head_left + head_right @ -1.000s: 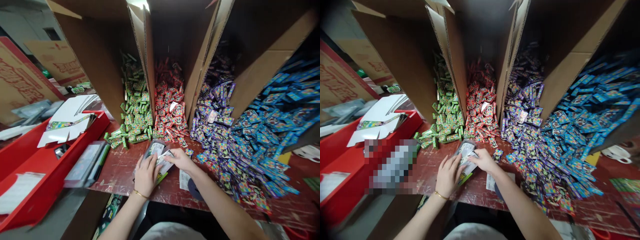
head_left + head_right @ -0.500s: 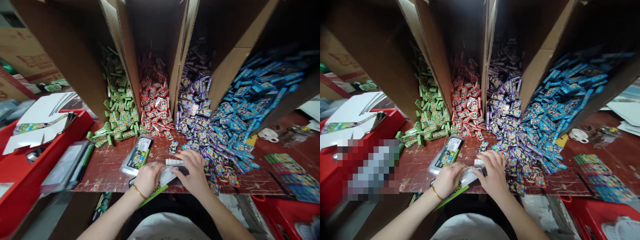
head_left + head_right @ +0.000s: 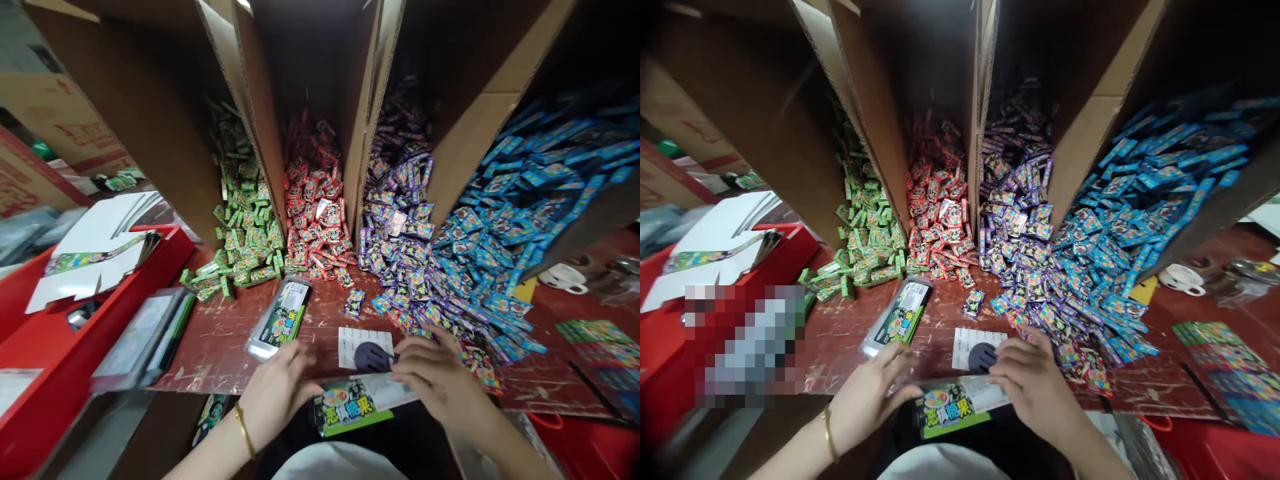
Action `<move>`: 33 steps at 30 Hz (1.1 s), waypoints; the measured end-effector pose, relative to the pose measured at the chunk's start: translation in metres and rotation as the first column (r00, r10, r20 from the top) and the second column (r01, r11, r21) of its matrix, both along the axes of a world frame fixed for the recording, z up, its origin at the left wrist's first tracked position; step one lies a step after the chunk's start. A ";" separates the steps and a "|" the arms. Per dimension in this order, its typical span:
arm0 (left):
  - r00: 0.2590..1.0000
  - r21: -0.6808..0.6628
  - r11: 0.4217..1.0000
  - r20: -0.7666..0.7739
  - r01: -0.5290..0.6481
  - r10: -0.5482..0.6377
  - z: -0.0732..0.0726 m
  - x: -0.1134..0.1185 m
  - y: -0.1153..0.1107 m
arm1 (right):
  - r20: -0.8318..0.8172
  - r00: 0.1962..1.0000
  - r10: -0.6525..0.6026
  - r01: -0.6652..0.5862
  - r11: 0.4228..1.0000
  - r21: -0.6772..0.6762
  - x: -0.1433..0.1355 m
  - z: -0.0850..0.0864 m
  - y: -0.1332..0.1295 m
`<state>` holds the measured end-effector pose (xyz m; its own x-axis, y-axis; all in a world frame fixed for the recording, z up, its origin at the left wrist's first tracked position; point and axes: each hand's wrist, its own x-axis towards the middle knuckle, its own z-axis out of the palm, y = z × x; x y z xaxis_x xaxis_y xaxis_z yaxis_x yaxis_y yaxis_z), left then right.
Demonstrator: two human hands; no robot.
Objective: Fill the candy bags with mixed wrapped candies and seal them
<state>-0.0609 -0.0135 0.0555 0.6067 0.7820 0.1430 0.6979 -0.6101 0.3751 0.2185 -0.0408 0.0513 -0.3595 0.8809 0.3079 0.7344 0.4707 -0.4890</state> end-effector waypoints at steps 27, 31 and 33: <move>0.358 -0.620 0.785 0.733 -0.001 0.579 -0.017 0.066 0.048 | -0.631 0.619 -0.467 0.186 0.868 -0.460 -0.091 -0.079 -0.003; 0.357 -0.547 0.820 0.741 -0.172 0.569 -0.037 0.080 0.032 | -0.502 0.687 -0.525 0.426 0.851 -0.307 -0.093 -0.067 0.005; 0.360 -0.511 0.809 0.725 -0.289 0.587 -0.042 0.082 0.027 | -0.445 0.745 -0.497 0.427 0.868 -0.254 -0.097 -0.064 0.006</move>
